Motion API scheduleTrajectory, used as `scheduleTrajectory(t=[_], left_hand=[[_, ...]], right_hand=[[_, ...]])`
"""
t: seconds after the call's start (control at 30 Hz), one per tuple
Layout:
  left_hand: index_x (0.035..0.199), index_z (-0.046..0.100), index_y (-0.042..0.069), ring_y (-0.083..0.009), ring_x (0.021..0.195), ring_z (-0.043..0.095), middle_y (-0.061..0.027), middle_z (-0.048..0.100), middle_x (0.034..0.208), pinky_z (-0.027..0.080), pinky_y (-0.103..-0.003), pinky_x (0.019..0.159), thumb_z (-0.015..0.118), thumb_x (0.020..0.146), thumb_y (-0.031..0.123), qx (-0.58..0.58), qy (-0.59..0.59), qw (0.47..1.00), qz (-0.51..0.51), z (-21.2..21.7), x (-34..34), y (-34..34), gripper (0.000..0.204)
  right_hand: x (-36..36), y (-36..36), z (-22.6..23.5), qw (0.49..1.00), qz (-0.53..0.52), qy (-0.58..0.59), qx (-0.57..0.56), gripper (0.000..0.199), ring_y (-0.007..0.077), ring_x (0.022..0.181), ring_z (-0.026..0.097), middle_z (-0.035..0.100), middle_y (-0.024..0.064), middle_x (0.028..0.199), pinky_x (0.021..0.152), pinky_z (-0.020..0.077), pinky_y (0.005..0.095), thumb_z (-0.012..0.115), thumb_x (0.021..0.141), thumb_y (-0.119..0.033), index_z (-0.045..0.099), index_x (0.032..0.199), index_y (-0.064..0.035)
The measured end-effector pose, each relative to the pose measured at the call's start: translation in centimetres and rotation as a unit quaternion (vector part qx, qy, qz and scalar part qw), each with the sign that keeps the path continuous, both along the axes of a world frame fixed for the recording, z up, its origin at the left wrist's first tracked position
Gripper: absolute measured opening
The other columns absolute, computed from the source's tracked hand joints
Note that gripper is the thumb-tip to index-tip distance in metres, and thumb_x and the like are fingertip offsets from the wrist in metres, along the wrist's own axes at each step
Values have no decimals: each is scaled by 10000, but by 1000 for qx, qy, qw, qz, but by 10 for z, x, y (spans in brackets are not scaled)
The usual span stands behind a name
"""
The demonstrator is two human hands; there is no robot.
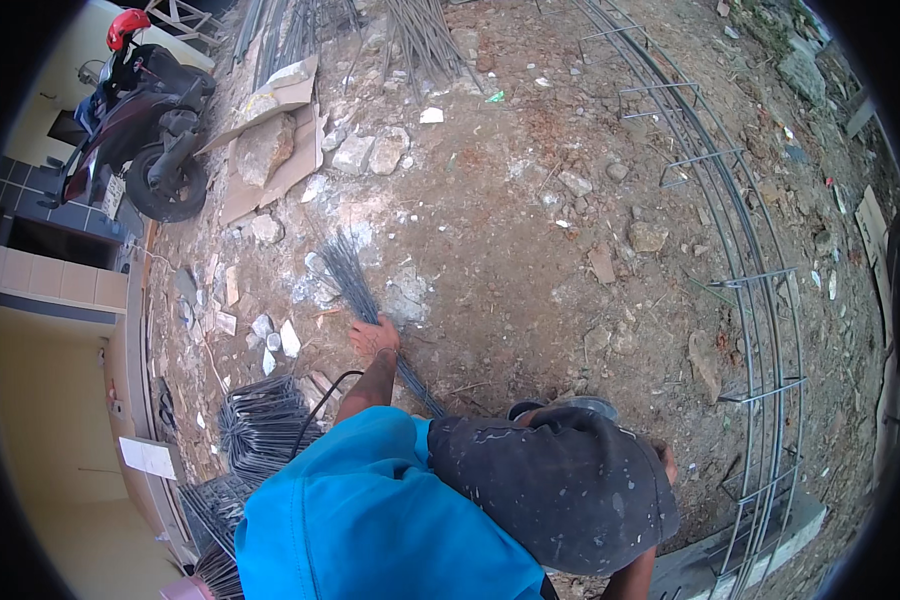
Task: The person assembles a rebar cage by hand, sliding square metal rebar rings onto rebar rods and spacing them along the rods.
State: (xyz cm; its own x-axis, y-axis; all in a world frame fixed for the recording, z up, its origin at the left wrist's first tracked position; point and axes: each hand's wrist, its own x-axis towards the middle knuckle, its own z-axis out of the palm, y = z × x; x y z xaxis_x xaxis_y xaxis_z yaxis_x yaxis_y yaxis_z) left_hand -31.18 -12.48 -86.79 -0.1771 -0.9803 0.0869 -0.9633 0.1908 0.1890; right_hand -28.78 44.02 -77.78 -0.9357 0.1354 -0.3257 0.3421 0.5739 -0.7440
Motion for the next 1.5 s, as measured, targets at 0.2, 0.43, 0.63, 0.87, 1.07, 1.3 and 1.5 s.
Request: scheduleTrajectory(t=[0.2,0.43,0.63,0.87,1.07,1.3,1.5], left_hand=[[1369,315,41,-358,1317,261,-208,331,1374,200,-485,1080,561,773,605,9,41,998,-53,-6,-48,-82,857],[1450,197,85,-356,1400,51,-210,89,1506,82,-494,1125,530,774,666,-7,-44,996,-74,-23,-72,-116,951],[1448,191,86,-371,1400,21,-212,53,1505,61,-543,1114,537,785,650,-33,-69,994,-80,-8,-83,-127,936],[1439,217,78,-398,1392,43,-225,63,1503,45,-573,1098,547,798,587,37,-45,996,-66,0,-83,-143,883],[1430,216,64,-448,1366,91,-265,109,1477,101,-594,1075,544,810,515,28,-18,996,-87,-3,-77,-151,833],[1394,280,56,-470,1349,140,-284,201,1437,129,-631,1053,485,815,552,66,5,995,-70,-1,-73,-151,790],[1412,255,60,-461,1360,122,-275,163,1457,113,-623,1060,466,829,557,46,10,996,-73,0,-75,-149,795]], right_hand=[[-84,-51,48,992,124,26,3,150,225,741,600,604,152,838,669,470,319,572,868,-60,571,988,31],[-213,-119,103,970,228,42,68,143,251,731,600,587,153,842,681,475,333,597,842,-51,567,960,23],[-370,-278,100,909,387,33,152,158,297,816,603,599,146,909,727,485,358,626,813,-77,588,944,4],[-561,-646,13,786,554,243,128,470,363,1197,449,461,166,1319,1007,368,417,649,813,-352,560,1150,-37],[-609,-827,-28,798,515,258,177,673,424,1297,307,318,236,1425,1066,298,437,626,794,-462,471,1302,-49],[-618,-874,-41,758,557,248,231,647,404,1264,366,412,270,1342,1061,305,418,586,840,-367,417,1306,48],[-592,-835,14,840,353,411,25,259,375,857,613,625,228,967,776,491,395,582,838,-87,595,1053,55]])
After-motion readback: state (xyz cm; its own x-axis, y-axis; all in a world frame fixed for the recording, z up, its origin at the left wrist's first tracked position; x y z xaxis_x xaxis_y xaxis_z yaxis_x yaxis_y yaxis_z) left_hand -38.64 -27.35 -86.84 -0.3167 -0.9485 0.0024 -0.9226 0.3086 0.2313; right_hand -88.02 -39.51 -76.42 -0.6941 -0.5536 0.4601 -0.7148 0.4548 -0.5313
